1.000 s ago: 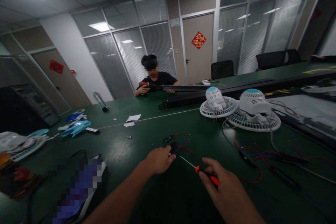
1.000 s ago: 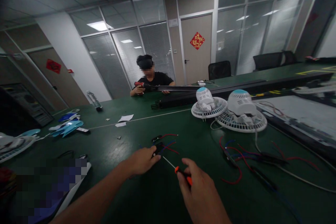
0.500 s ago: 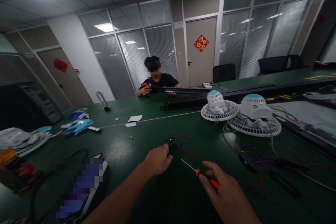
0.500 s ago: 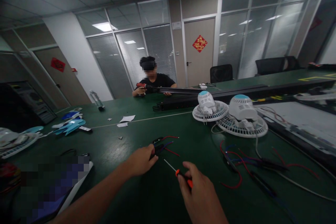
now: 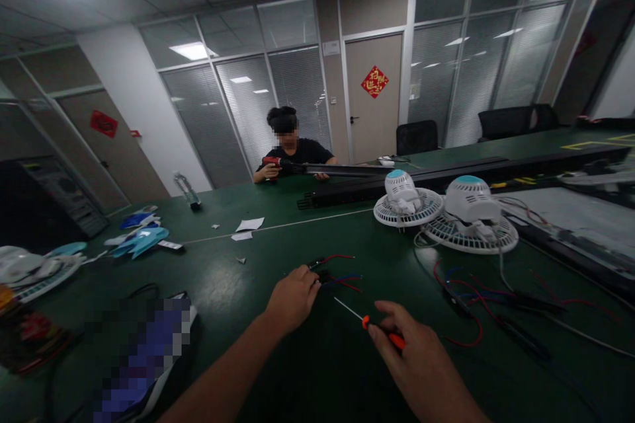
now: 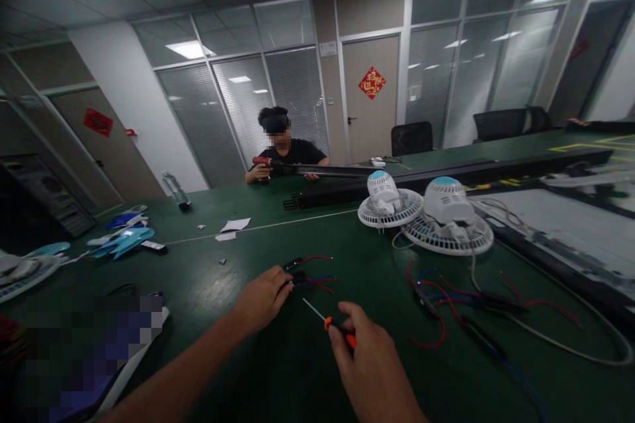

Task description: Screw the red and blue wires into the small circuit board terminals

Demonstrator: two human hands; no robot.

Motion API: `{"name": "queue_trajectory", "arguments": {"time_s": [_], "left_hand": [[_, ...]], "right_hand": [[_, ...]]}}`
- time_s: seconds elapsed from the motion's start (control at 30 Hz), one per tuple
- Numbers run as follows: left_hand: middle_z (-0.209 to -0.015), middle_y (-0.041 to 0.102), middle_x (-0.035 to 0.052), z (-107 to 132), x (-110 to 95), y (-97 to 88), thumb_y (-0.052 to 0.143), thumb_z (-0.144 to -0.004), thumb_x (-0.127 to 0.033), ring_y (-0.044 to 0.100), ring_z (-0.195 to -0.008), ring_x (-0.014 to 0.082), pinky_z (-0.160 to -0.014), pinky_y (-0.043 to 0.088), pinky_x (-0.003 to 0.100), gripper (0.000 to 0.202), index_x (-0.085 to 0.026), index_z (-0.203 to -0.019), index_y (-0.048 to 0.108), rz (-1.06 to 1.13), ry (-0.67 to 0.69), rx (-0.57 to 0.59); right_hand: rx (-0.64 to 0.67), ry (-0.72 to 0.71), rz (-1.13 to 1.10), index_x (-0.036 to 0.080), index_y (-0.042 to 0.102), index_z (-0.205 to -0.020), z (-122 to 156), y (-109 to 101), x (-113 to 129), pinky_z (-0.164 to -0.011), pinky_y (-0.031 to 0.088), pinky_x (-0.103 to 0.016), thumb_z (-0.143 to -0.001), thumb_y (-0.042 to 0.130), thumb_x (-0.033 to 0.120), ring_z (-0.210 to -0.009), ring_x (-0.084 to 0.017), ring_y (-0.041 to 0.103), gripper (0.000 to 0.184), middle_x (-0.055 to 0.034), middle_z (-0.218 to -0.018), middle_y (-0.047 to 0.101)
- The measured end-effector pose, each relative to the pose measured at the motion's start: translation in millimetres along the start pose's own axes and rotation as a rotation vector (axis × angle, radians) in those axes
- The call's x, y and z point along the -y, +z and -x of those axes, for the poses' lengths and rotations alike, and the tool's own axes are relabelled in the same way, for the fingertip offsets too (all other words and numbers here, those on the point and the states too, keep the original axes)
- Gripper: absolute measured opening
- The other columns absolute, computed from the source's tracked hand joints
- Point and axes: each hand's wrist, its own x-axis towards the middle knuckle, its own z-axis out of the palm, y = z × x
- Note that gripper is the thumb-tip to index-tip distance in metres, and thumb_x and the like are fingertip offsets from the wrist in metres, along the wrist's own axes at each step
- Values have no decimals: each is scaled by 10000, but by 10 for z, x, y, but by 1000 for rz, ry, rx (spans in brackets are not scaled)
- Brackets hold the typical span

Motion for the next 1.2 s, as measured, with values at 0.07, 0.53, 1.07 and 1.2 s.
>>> {"name": "queue_trajectory", "arguments": {"time_s": [0.07, 0.53, 1.07, 1.2], "left_hand": [[-1112, 598, 93, 7, 0, 17, 368, -963, -281, 578, -1035, 197, -885, 453, 285, 327, -177, -1142, 621, 9, -6, -14], [-1115, 623, 84, 86, 34, 183, 471, -901, -198, 580, -1056, 208, -928, 439, 308, 267, -185, -1128, 611, 162, -29, -131], [-1008, 638, 78, 55, 85, 404, 495, -857, -176, 627, -895, 218, -795, 509, 351, 193, -179, -1011, 613, 309, -59, -333], [-1010, 633, 65, 71, 65, 410, 492, -864, -172, 625, -917, 209, -815, 502, 342, 185, -191, -1009, 606, 309, -67, -325]], "right_hand": [[6, 1, 2, 139, 591, -1140, 4, -6, 9, -738, 497, -349, -875, 443, 361, -817, -221, 686, 376, -83, -884, 725], [10, -4, -18, 141, 579, -1152, 7, -13, 19, -771, 480, -354, -885, 433, 335, -846, -219, 676, 361, -82, -903, 720], [36, 49, -146, 162, 564, -1162, -23, 45, -61, -682, 467, -346, -873, 436, 384, -787, -219, 665, 386, -70, -891, 711], [49, 84, -197, 177, 563, -1162, -25, 47, -68, -557, 466, -318, -879, 452, 375, -683, -193, 655, 362, -60, -902, 701]]}}
